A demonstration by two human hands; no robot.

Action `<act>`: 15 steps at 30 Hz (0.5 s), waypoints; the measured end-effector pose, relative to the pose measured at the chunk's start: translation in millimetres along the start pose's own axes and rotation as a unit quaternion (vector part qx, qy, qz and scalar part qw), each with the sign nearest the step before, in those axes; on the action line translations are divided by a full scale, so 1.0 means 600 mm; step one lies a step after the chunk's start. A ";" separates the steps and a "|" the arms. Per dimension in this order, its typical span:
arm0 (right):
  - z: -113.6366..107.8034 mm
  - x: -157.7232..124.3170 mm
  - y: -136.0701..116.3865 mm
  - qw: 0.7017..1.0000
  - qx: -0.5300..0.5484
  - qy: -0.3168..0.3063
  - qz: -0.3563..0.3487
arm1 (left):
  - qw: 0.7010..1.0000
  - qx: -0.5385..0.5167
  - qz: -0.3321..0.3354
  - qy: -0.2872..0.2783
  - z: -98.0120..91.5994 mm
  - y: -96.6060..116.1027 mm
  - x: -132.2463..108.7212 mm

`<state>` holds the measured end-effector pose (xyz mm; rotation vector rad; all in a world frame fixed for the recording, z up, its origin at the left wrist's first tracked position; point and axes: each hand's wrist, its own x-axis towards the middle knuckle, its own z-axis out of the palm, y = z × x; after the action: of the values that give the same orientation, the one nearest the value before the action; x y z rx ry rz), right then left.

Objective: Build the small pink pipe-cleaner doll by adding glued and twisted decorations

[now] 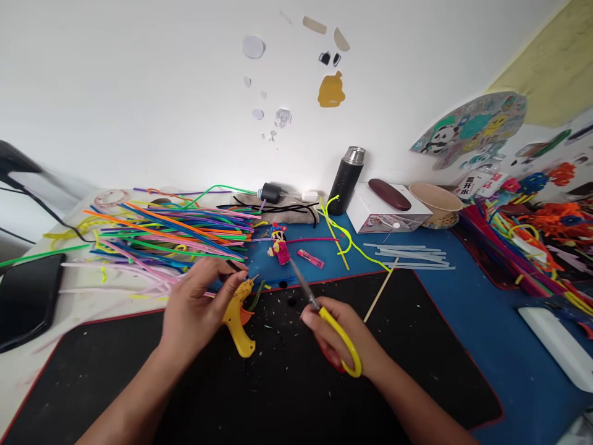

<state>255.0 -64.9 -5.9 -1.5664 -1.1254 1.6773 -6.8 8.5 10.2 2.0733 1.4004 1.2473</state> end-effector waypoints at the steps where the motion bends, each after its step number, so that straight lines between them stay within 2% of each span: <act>1: -0.014 0.006 -0.002 0.999 -0.028 0.031 -0.003 | 1.000 0.012 -0.004 0.025 -0.009 0.005 0.001; 4: -0.060 0.023 -0.002 0.988 -0.107 0.110 -0.022 | 0.991 0.069 0.006 0.110 -0.039 0.024 0.008; 6: -0.085 0.030 -0.001 0.976 -0.165 0.138 -0.018 | 0.987 0.092 0.002 0.134 -0.057 0.034 0.015; 8: -0.103 0.030 -0.004 0.960 -0.229 0.158 -0.019 | 0.990 0.112 -0.022 0.084 -0.069 0.036 0.025; 10: -0.112 0.028 -0.013 0.933 -0.306 0.186 -0.026 | 0.995 0.098 0.004 0.031 -0.071 0.028 0.034; 12: -0.116 0.024 -0.026 0.904 -0.375 0.202 -0.024 | 0.996 0.080 0.010 -0.029 -0.063 0.015 0.041; 13: -0.116 0.023 -0.032 0.893 -0.401 0.205 -0.019 | 0.993 0.080 0.018 -0.087 -0.055 0.009 0.043; 15: -0.117 0.022 -0.041 0.874 -0.442 0.203 -0.008 | 0.981 0.095 0.057 -0.156 -0.034 0.001 0.044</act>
<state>318.9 -28.3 12.2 -2.2813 -1.7672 0.7202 -19.7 27.6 34.7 2.3838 1.3124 0.8038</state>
